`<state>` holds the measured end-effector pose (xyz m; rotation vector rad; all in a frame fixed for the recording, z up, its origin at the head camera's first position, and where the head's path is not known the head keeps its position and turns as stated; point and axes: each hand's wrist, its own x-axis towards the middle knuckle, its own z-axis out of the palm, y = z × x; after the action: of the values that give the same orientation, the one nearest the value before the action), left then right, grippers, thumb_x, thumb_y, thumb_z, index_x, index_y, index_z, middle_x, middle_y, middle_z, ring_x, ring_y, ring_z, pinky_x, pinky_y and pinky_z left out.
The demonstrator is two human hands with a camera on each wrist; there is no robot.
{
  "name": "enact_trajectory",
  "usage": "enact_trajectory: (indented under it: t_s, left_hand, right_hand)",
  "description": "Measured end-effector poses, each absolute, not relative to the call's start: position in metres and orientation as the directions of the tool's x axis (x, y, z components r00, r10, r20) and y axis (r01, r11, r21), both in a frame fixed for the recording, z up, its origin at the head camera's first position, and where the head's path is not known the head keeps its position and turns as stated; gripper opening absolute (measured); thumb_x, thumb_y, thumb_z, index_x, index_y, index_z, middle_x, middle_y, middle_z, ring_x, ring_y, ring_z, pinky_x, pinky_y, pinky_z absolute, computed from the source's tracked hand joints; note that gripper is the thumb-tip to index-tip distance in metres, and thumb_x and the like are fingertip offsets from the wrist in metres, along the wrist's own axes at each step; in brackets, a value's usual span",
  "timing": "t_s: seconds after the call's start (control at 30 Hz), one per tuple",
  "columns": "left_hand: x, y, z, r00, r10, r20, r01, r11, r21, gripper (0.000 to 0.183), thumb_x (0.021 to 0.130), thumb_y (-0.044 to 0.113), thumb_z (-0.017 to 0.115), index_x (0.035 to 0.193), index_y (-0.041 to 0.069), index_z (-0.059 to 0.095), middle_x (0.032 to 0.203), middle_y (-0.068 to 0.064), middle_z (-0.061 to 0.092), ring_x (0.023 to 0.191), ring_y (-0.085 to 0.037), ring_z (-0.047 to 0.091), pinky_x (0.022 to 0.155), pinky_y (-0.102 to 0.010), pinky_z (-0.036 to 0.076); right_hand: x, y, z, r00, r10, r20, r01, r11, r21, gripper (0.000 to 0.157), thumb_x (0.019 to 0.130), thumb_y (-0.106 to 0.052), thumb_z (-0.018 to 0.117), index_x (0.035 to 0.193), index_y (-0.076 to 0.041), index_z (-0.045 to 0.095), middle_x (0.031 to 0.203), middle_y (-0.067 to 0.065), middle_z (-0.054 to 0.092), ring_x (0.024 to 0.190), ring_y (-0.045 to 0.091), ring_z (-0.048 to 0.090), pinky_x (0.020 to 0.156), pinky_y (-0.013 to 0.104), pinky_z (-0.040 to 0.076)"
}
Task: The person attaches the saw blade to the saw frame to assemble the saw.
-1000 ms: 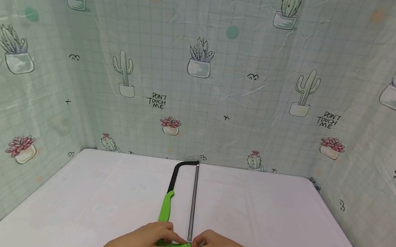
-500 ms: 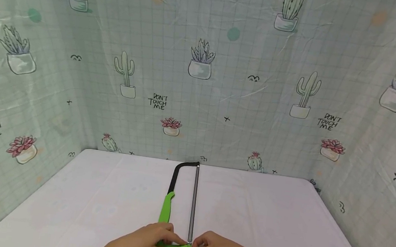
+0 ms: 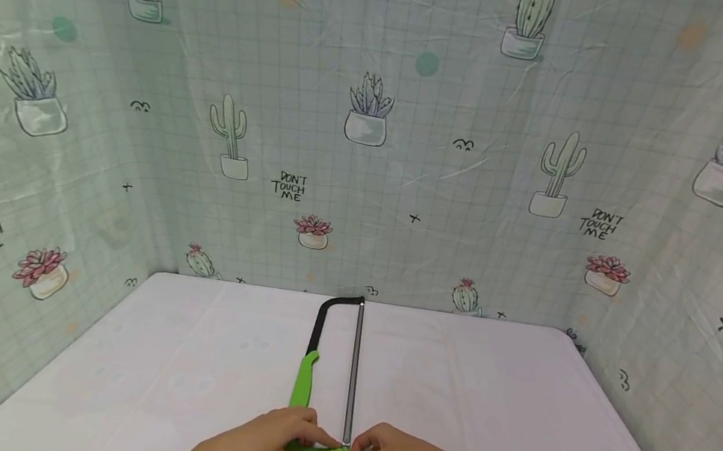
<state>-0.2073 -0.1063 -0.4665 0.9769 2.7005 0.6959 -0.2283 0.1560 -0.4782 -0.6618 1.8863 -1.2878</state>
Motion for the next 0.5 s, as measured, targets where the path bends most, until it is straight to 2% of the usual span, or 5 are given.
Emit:
enact_trajectory:
  t_s: [0.07, 0.27, 0.5]
  left_hand:
    - [-0.2069, -0.1061, -0.4663, -0.767, 0.642, -0.013, 0.557, 0.675, 0.483, 0.039, 0.089, 0.029, 0.077, 0.126, 0.039, 0.074, 0.084, 0.019, 0.053, 0.074, 0.002, 0.044, 0.063, -0.017, 0.04]
    - [-0.2064, -0.1063, -0.4661, -0.755, 0.656, 0.001, 0.579, 0.667, 0.469, 0.039, 0.089, 0.028, 0.077, 0.127, 0.037, 0.074, 0.083, 0.019, 0.052, 0.073, 0.003, 0.043, 0.062, -0.016, 0.04]
    - [-0.2066, -0.1061, -0.4672, -0.754, 0.657, 0.003, 0.584, 0.669, 0.459, 0.04, 0.089, 0.028, 0.077, 0.127, 0.038, 0.073, 0.083, 0.019, 0.051, 0.073, 0.003, 0.043, 0.062, -0.016, 0.04]
  right_hand:
    - [-0.2286, 0.1561, -0.4785, -0.586, -0.757, -0.289, -0.002, 0.358, -0.934, 0.02, 0.094, -0.025, 0.063, 0.093, -0.007, 0.072, 0.062, -0.007, 0.066, 0.046, -0.003, 0.054, 0.045, 0.014, 0.043]
    - [-0.23, 0.1583, -0.4798, -0.571, -0.774, -0.275, -0.007, 0.339, -0.941, 0.037, 0.092, -0.019, 0.06, 0.103, 0.017, 0.063, 0.064, -0.006, 0.065, 0.046, -0.003, 0.053, 0.045, 0.014, 0.043]
    - [-0.23, 0.1585, -0.4806, -0.577, -0.773, -0.263, -0.014, 0.331, -0.943, 0.036, 0.093, -0.016, 0.059, 0.105, 0.018, 0.063, 0.063, -0.005, 0.064, 0.046, -0.003, 0.052, 0.044, 0.014, 0.042]
